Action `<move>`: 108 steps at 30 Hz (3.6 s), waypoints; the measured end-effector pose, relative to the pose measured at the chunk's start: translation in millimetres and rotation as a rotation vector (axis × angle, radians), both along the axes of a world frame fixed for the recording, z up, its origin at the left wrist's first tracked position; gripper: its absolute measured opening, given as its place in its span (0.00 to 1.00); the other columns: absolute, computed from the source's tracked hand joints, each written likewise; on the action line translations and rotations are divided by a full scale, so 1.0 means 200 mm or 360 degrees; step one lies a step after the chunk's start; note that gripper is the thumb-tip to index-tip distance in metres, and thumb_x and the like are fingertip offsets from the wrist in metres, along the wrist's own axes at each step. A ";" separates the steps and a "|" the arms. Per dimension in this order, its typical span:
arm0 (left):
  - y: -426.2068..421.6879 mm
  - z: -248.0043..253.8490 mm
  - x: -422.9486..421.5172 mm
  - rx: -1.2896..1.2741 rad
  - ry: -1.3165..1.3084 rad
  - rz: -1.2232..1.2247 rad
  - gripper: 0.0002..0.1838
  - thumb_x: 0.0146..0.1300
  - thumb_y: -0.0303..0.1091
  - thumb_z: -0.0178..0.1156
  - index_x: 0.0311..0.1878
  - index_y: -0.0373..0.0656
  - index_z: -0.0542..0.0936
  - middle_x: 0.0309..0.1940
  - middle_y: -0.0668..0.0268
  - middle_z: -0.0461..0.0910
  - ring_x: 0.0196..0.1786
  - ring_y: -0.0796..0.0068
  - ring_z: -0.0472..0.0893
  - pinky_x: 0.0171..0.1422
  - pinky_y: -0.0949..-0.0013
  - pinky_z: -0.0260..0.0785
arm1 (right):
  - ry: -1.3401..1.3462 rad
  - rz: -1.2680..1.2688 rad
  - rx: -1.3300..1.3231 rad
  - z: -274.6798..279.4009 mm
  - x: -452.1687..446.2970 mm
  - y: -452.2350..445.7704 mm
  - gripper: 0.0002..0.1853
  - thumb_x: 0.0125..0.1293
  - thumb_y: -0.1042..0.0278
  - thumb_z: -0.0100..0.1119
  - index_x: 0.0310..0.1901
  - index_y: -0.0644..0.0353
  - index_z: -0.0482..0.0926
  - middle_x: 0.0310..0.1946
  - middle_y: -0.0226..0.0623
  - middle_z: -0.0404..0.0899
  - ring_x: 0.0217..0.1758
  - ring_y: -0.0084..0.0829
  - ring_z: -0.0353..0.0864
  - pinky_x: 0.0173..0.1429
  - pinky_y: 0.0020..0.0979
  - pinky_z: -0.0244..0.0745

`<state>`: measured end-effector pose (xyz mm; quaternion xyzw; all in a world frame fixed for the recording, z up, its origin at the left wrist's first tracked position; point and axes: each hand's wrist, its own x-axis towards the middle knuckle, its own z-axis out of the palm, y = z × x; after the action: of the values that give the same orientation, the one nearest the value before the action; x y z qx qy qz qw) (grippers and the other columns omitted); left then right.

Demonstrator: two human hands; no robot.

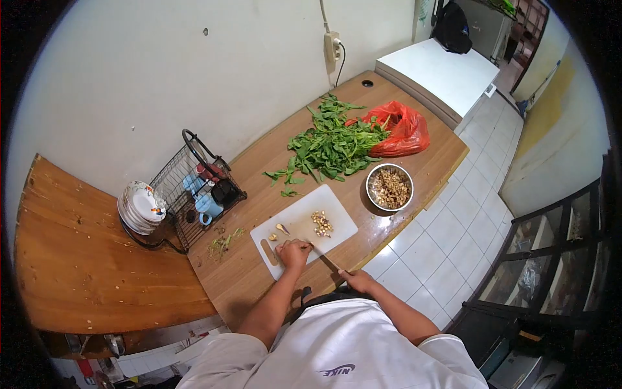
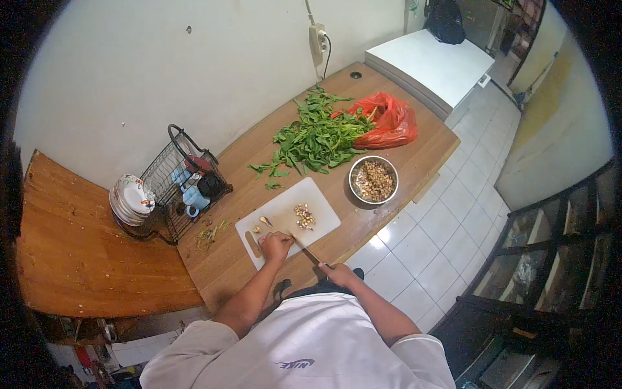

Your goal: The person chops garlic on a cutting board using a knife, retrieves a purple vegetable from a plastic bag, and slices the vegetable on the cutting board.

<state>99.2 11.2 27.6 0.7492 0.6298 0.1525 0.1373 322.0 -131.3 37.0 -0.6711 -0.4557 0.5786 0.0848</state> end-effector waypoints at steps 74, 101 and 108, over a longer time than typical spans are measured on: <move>-0.10 -0.03 -0.03 0.0117 0.0018 0.0057 0.06 0.52 0.42 0.74 0.31 0.55 0.91 0.35 0.74 0.87 0.52 0.66 0.79 0.65 0.53 0.54 | -0.0213 0.0032 0.0045 0.03 -0.09 0.06 0.39 0.71 0.25 0.42 0.53 0.55 0.86 0.47 0.55 0.86 0.55 0.55 0.83 0.62 0.45 0.75; -0.10 0.04 -0.06 0.0020 0.0047 0.0099 0.05 0.50 0.43 0.75 0.29 0.57 0.91 0.34 0.73 0.88 0.49 0.67 0.79 0.66 0.50 0.55 | -0.0087 0.0037 0.0049 0.00 -0.05 -0.01 0.41 0.69 0.24 0.42 0.49 0.58 0.87 0.46 0.59 0.85 0.55 0.56 0.83 0.62 0.45 0.75; -0.11 0.01 -0.05 0.0088 0.0029 0.0108 0.05 0.49 0.43 0.76 0.29 0.57 0.91 0.33 0.73 0.87 0.50 0.69 0.79 0.65 0.53 0.55 | -0.0141 0.0040 0.0034 0.05 -0.03 -0.04 0.40 0.69 0.23 0.42 0.51 0.55 0.87 0.49 0.58 0.84 0.57 0.55 0.82 0.63 0.45 0.75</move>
<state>88.4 -10.4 29.9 0.7322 0.6516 0.1676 0.1055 316.5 -139.5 46.6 -0.6892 -0.4735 0.5446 0.0644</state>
